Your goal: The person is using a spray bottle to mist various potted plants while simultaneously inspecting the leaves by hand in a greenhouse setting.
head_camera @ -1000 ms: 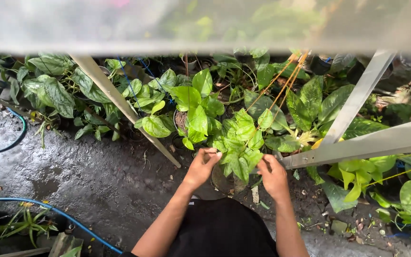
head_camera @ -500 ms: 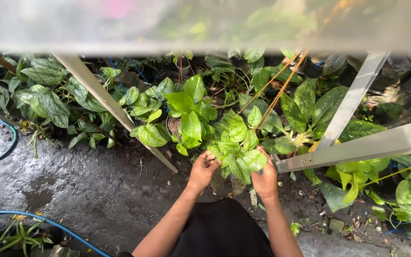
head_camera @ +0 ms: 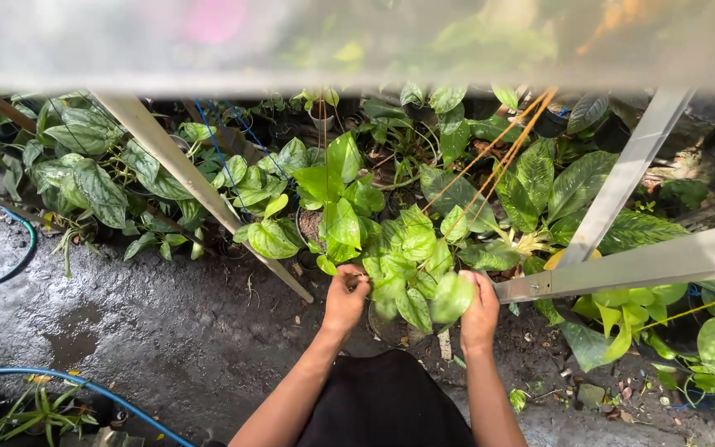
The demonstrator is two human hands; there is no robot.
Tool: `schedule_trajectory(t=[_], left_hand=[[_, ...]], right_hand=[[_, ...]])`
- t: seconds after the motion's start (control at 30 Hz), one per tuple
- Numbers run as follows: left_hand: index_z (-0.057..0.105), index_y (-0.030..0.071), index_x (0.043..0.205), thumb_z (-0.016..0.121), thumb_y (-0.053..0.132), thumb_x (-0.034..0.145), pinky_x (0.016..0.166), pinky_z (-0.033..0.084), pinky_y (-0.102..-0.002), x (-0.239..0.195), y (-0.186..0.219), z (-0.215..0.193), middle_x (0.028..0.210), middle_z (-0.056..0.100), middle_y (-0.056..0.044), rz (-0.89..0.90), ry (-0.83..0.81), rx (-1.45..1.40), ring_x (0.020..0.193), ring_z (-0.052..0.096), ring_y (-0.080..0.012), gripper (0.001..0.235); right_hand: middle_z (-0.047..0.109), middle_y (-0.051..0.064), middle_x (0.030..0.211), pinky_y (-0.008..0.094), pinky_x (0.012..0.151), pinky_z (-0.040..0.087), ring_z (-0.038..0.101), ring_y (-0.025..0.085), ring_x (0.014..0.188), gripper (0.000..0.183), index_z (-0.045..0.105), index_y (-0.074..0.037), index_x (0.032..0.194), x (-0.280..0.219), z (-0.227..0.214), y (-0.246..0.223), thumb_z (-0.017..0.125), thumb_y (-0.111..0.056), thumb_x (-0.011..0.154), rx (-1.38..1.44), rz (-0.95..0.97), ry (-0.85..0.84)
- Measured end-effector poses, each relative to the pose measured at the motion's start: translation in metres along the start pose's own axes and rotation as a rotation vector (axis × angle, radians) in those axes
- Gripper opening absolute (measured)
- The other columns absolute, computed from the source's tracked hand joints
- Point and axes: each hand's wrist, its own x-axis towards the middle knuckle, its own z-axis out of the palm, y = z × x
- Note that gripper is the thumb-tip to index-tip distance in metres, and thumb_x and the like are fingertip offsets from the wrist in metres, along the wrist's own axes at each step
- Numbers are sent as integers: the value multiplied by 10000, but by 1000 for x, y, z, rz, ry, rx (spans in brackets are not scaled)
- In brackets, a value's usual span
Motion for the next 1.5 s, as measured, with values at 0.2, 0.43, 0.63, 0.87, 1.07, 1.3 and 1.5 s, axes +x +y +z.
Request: schedule_trajectory(t=[0.2, 0.43, 0.63, 0.87, 1.07, 1.3, 1.5], left_hand=[[558, -28, 1111, 468, 97, 1006, 884, 452, -400, -6, 13, 1, 995, 513, -111, -71, -46, -275, 963, 498, -198, 186], [747, 44, 1013, 818, 118, 872, 698, 513, -251, -28, 40, 14, 809, 760, -73, -36, -83, -103, 698, 604, -88, 174], [295, -18, 1555, 818, 228, 725, 1136, 426, -361, -21, 35, 7, 1504, 442, -159, -310, -115, -140, 1411, 449, -269, 1012], [655, 62, 1042, 682, -50, 885, 833, 465, -310, -27, 38, 0, 888, 590, -12, -118, -188, -299, 826, 560, -139, 195], [730, 57, 977, 760, 12, 874, 773, 591, -296, -38, 40, -1, 857, 751, -40, -133, -228, -220, 789, 686, -119, 116], [459, -69, 1436, 665, 92, 925, 982, 588, -517, -31, 19, -20, 1304, 618, -301, -188, -413, -239, 1097, 607, -264, 575], [603, -5, 1295, 843, 277, 862, 755, 606, -355, -1, -22, -3, 952, 695, -99, -73, -292, -49, 839, 664, -162, 569]], right_hand=[[728, 69, 955, 363, 919, 499, 620, 140, 910, 101, 735, -55, 1017, -14, -27, 52, 653, -113, 1006, -67, 155, -131], [789, 229, 1042, 503, 852, 582, 764, 320, 927, 394, 699, 29, 1133, -35, -37, 51, 870, -40, 785, -479, 197, -469], [613, 17, 1507, 335, 899, 597, 712, 128, 1183, 321, 589, -128, 966, -47, 2, -28, 699, -423, 901, -707, 443, -956], [790, -18, 854, 244, 760, 630, 756, 100, 788, 264, 764, -133, 923, -64, 23, -80, 640, -364, 955, -748, 430, -769], [712, 158, 1249, 283, 639, 596, 787, 205, 825, 605, 544, -78, 1417, -67, 34, -40, 696, -302, 876, -421, 456, -406], [798, 200, 912, 291, 596, 574, 773, 245, 738, 154, 725, -7, 1069, -66, 16, -18, 695, -106, 955, -334, 176, -214], [790, 176, 915, 302, 619, 566, 725, 201, 715, 214, 714, -7, 1139, -79, 33, -45, 668, -147, 984, -395, 138, -116]])
